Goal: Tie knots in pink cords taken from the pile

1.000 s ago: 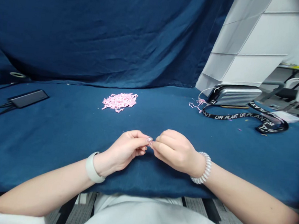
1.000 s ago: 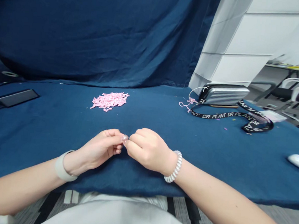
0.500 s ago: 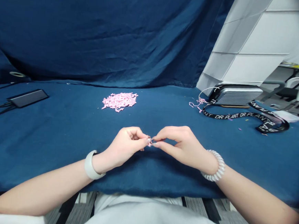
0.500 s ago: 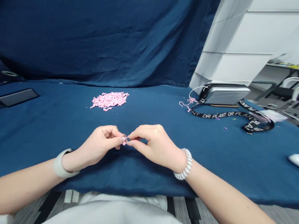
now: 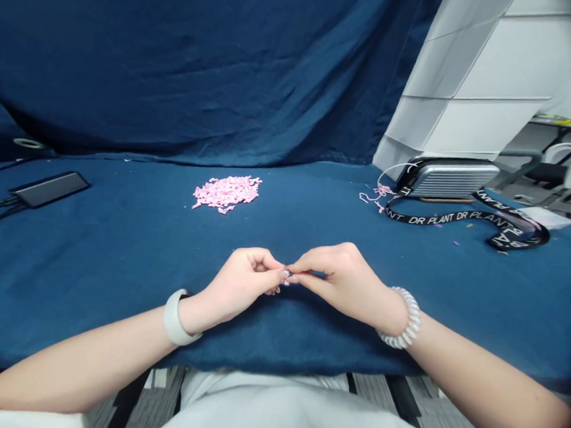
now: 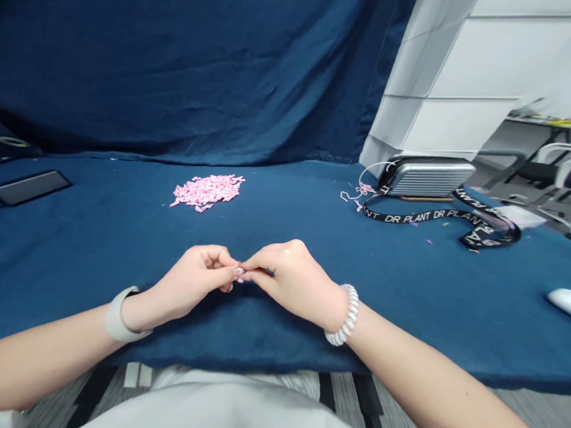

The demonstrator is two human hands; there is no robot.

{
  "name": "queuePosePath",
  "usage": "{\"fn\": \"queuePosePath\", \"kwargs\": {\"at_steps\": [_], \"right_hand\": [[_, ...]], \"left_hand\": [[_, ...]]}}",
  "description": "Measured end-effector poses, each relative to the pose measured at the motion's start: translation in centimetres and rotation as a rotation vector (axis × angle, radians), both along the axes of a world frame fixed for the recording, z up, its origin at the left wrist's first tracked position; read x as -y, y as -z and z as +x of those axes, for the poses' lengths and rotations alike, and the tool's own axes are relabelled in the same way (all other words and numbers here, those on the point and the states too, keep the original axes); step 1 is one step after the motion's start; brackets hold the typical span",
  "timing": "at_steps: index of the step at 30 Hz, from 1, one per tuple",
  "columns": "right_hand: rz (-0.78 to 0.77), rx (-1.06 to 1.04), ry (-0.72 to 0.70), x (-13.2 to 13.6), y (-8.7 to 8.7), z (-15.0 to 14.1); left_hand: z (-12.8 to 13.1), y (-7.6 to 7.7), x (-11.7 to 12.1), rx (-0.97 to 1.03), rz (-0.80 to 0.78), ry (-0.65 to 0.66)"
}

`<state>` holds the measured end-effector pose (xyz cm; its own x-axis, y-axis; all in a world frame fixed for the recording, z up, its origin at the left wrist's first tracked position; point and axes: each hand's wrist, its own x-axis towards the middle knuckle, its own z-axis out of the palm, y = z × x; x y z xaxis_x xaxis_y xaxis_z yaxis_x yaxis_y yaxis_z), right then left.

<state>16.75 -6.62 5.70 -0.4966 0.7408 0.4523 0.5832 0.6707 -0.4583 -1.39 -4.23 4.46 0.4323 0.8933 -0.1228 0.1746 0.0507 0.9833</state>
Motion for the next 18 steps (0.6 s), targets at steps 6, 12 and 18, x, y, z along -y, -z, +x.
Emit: {"fn": "queuePosePath", "kwargs": {"at_steps": [6,12,18], "right_hand": [[-0.02,0.056,0.014,0.02,-0.06,-0.08],[-0.036,0.043,-0.013,-0.04,-0.13,0.01],[-0.064,0.04,-0.027,0.02,-0.17,0.0]], "left_hand": [[-0.03,0.14,-0.06,-0.043,-0.074,0.016],[-0.03,0.27,-0.07,-0.036,-0.102,0.035],[0.05,0.36,-0.1,-0.024,-0.123,0.026]]}}
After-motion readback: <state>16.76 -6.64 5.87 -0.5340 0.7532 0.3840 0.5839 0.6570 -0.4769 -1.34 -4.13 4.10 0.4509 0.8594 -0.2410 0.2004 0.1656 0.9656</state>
